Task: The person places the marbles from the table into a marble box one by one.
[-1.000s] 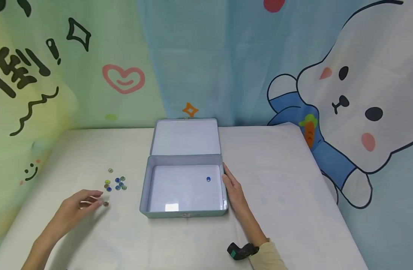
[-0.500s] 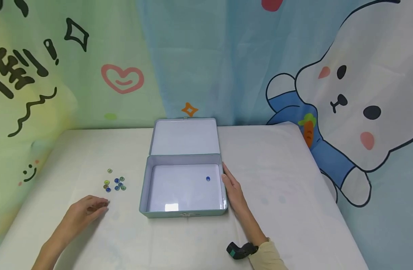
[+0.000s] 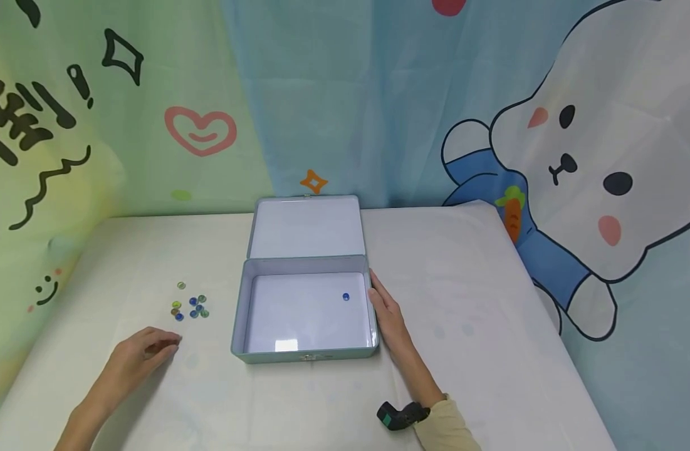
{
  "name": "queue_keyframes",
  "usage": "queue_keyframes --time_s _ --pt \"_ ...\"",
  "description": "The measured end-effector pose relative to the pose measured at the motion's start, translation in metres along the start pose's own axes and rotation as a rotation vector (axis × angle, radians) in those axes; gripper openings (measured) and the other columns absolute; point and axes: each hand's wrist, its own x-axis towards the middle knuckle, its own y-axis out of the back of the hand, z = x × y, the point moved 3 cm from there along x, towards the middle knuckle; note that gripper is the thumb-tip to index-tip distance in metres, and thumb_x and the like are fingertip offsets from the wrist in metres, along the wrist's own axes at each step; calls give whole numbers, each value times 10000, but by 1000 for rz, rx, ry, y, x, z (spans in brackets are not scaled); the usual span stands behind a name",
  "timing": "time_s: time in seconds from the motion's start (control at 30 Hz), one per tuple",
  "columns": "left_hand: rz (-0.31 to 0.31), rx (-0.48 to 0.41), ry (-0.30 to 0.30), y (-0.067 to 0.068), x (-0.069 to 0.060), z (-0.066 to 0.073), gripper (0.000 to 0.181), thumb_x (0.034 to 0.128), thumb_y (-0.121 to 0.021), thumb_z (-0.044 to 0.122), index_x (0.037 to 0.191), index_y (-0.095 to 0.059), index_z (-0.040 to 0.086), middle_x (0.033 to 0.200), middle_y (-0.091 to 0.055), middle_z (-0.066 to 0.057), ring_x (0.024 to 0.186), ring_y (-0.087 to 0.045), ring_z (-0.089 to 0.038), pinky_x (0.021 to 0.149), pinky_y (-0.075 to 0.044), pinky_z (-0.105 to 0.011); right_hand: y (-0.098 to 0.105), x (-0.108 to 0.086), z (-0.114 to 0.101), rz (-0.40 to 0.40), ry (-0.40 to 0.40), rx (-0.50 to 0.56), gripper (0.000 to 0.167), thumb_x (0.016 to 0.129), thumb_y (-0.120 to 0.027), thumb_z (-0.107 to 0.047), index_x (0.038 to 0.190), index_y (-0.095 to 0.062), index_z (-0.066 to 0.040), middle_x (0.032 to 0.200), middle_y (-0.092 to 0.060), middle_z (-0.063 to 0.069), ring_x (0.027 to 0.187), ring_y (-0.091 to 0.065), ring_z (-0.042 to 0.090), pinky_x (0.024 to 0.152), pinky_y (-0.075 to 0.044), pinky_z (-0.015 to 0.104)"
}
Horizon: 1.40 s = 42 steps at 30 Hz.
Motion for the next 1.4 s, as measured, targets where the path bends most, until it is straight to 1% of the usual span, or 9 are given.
queue_keyframes --time_s 0.1,0.23,0.47,0.77,0.9,1.0,1.1,1.3,1.4 --pt "-3 -5 -20 2 1 1 198 812 -743 33 1004 -729 78 972 -694 -36 866 -673 -177 733 -569 -244 0 -1 0 2 -8 -1 516 1043 -377 -394 1534 -272 -274 1618 -229 -35 1526 -111 210 1242 -63 471" --pt "19 -23 -61 2 1 2 199 795 -755 19 982 -733 82 948 -697 -21 836 -675 -160 714 -565 -218 0 -2 -1 -1 -13 -4 519 1042 -376 -401 1534 -270 -275 1620 -222 -37 1528 -103 213 1242 -56 471" --pt "84 -55 -173 3 2 6 230 747 -773 -42 944 -732 69 903 -696 -3 776 -654 -48 676 -555 -167 -1 -3 -2 4 -22 -14 512 1044 -368 -406 1533 -270 -289 1621 -217 -48 1528 -103 198 1245 -60 459" --pt "156 -125 -306 12 9 21 232 734 -778 -58 932 -729 51 872 -697 9 745 -626 44 689 -498 -53 -1 -3 0 4 -20 -11 513 1045 -367 -403 1533 -270 -282 1620 -220 -44 1527 -107 201 1245 -63 453" --pt "177 -163 -364 16 14 31 241 732 -776 -71 929 -727 59 871 -690 21 748 -631 42 702 -495 -47 -1 -2 -1 3 -14 -15 521 1043 -370 -410 1535 -266 -277 1622 -216 -35 1527 -107 210 1244 -63 459" --pt "188 -207 -410 19 17 42 260 733 -771 -84 936 -722 71 892 -694 18 756 -649 17 717 -504 -57 -1 -2 -2 3 -12 -11 516 1045 -371 -396 1535 -267 -273 1621 -217 -33 1527 -108 209 1244 -64 457" --pt "188 -242 -439 23 20 55 278 738 -768 -86 949 -718 88 912 -696 24 766 -662 -4 733 -507 -63 -1 -2 -3 2 -15 -6 508 1048 -371 -378 1535 -268 -276 1620 -220 -40 1526 -110 201 1245 -66 452" --pt "171 -253 -472 31 29 78 312 740 -773 -73 966 -725 136 925 -687 57 773 -671 -21 714 -507 -67 -1 -1 -1 2 -19 -12 516 1045 -370 -396 1536 -262 -277 1623 -208 -38 1528 -103 205 1245 -61 454" --pt "167 -245 -515 34 34 90 319 733 -781 -65 967 -728 145 930 -685 55 768 -661 -21 683 -509 -83 -1 0 -1 3 -16 -15 521 1044 -371 -396 1537 -263 -265 1624 -209 -27 1527 -107 213 1245 -65 454"
